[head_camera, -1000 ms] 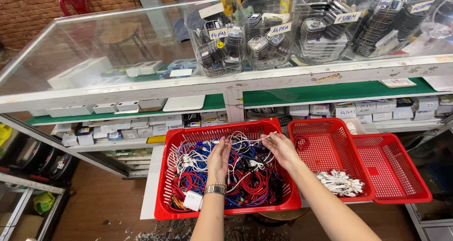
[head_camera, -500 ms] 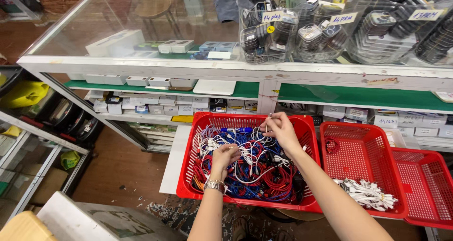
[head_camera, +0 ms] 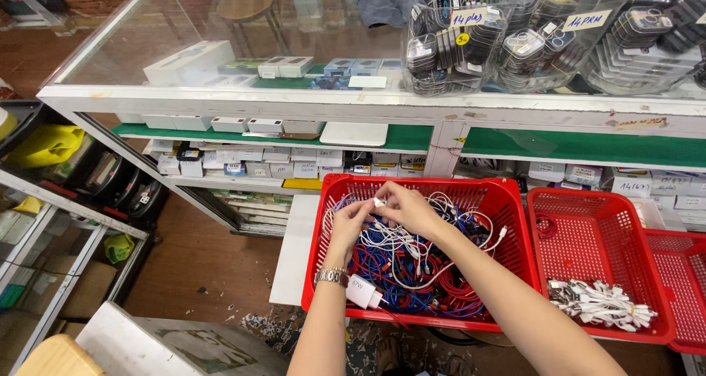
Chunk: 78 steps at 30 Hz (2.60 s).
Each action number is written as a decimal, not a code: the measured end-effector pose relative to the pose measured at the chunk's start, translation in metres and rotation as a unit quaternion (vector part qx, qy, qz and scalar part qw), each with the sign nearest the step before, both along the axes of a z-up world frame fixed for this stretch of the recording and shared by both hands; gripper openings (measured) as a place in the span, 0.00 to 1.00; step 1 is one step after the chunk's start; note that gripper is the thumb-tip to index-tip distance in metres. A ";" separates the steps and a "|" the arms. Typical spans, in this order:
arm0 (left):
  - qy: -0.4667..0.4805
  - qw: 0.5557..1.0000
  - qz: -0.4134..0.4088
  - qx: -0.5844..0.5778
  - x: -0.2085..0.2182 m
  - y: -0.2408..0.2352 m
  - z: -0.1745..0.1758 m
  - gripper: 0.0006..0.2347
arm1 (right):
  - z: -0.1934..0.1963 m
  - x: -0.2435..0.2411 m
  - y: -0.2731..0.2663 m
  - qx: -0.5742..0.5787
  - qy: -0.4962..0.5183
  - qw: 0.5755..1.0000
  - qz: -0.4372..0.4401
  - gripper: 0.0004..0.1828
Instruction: The person sorts tangled charging cables from a red basket, untangling and separating them by color and type. They handle white, red, and blue cables, placing sorted white cables into an adjacent basket while continuing to untangle the remaining mixed cables.
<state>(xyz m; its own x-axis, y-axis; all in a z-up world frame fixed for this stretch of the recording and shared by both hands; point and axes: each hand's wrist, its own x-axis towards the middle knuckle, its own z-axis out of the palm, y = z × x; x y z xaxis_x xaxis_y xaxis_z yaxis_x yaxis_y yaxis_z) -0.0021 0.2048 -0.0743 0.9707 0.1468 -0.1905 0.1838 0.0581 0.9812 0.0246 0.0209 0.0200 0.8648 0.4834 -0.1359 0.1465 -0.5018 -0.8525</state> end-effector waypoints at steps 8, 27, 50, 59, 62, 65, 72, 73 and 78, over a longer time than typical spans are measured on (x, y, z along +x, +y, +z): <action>-0.018 0.984 0.140 -0.108 0.009 0.043 -0.024 0.07 | -0.028 0.005 -0.004 0.002 0.066 0.997 0.048 0.12; -0.162 0.824 0.051 0.540 0.009 -0.054 0.028 0.19 | -0.098 -0.017 -0.132 -0.245 -0.087 0.955 -0.141 0.09; 0.019 0.978 -0.121 -0.167 0.013 -0.169 0.010 0.11 | -0.060 -0.026 -0.181 0.268 0.073 0.940 -0.200 0.10; 0.029 0.982 -0.116 -0.147 0.010 -0.195 0.033 0.13 | -0.044 -0.040 -0.188 0.138 -0.045 0.971 -0.188 0.11; 0.016 0.984 -0.124 -0.129 0.008 -0.196 0.039 0.13 | -0.040 -0.045 -0.194 0.137 -0.033 0.972 -0.187 0.10; -0.003 0.991 -0.110 -0.076 0.007 -0.196 0.042 0.14 | -0.040 -0.052 -0.191 0.083 -0.085 0.979 -0.163 0.14; 0.041 0.982 -0.137 -0.123 0.009 -0.183 0.038 0.15 | -0.057 -0.043 -0.189 0.176 0.030 0.964 -0.195 0.11; 0.043 0.978 -0.146 -0.145 0.010 -0.182 0.036 0.15 | -0.059 -0.042 -0.191 0.197 0.043 0.963 -0.181 0.11; 0.021 0.982 -0.129 -0.139 0.009 -0.183 0.037 0.14 | -0.062 -0.038 -0.189 0.193 0.018 0.966 -0.172 0.10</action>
<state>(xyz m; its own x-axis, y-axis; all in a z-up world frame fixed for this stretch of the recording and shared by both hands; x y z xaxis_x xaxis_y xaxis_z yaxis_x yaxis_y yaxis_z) 0.0068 0.0222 -0.0376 0.9593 -0.1666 -0.2280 0.2666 0.2679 0.9258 -0.0139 -0.1682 -0.0417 0.9813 0.1890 -0.0366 -0.0062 -0.1587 -0.9873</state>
